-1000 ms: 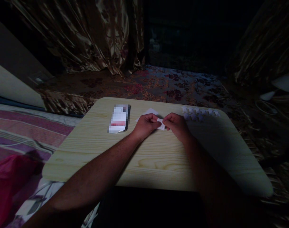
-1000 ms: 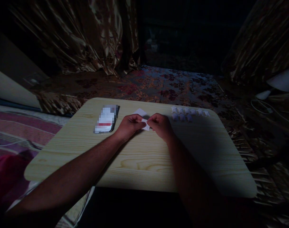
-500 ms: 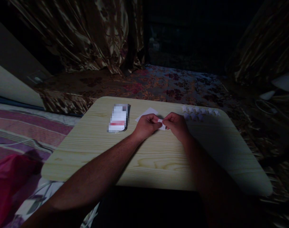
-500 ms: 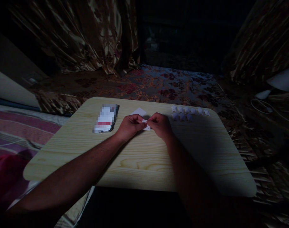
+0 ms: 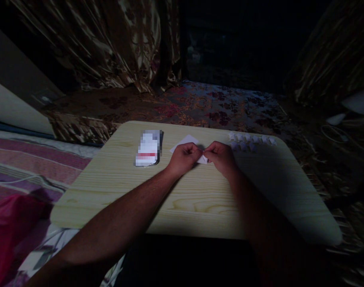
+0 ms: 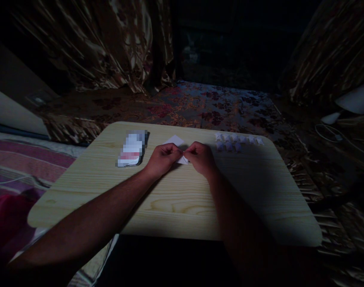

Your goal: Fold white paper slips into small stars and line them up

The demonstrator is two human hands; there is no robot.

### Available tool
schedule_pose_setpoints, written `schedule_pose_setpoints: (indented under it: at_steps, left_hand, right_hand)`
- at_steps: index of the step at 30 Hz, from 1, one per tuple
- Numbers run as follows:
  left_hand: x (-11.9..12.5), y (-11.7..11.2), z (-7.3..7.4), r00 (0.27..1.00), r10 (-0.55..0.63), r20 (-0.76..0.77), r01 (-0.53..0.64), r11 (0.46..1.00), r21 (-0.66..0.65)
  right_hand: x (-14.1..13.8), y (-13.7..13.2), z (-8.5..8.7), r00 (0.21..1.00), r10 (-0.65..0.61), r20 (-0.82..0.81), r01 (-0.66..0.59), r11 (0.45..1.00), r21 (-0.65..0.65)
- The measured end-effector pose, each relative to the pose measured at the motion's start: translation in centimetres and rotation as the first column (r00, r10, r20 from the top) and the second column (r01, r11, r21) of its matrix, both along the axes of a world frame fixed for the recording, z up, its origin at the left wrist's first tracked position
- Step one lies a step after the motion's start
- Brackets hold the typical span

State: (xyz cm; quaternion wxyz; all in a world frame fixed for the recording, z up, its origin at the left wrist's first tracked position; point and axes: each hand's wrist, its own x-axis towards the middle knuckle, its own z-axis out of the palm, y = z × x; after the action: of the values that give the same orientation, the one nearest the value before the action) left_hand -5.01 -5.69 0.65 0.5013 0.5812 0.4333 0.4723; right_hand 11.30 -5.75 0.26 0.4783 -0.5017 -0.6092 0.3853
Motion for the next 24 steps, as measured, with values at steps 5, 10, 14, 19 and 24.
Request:
schedule_pose_setpoints:
  at_steps: [5, 10, 14, 19, 24]
  left_hand:
    - [0.03, -0.06, 0.2, 0.998, 0.045, 0.038, -0.046, 0.998, 0.041]
    - [0.02, -0.06, 0.49, 0.991, 0.101, 0.088, -0.108, 0.991, 0.082]
    - [0.15, -0.14, 0.62, 0.987, 0.123, 0.106, -0.131, 0.989, 0.068]
    - [0.28, -0.31, 0.75, 0.982, 0.153, 0.108, -0.158, 0.986, 0.045]
    - [0.26, -0.31, 0.78, 0.983, 0.147, 0.112, -0.154, 0.987, 0.053]
  right_hand:
    - [-0.35, -0.24, 0.64, 0.991, -0.001, -0.137, -0.005, 0.999, -0.041]
    - [-0.31, -0.43, 0.9, 0.989, 0.045, -0.143, -0.058, 0.994, -0.093]
    - [-0.18, -0.45, 0.78, 0.993, 0.033, -0.116, -0.04, 0.997, -0.058]
    - [-0.25, -0.54, 0.86, 0.996, 0.015, -0.087, -0.02, 0.998, -0.056]
    - [-0.27, -0.58, 0.81, 0.993, 0.023, -0.119, -0.028, 0.999, -0.042]
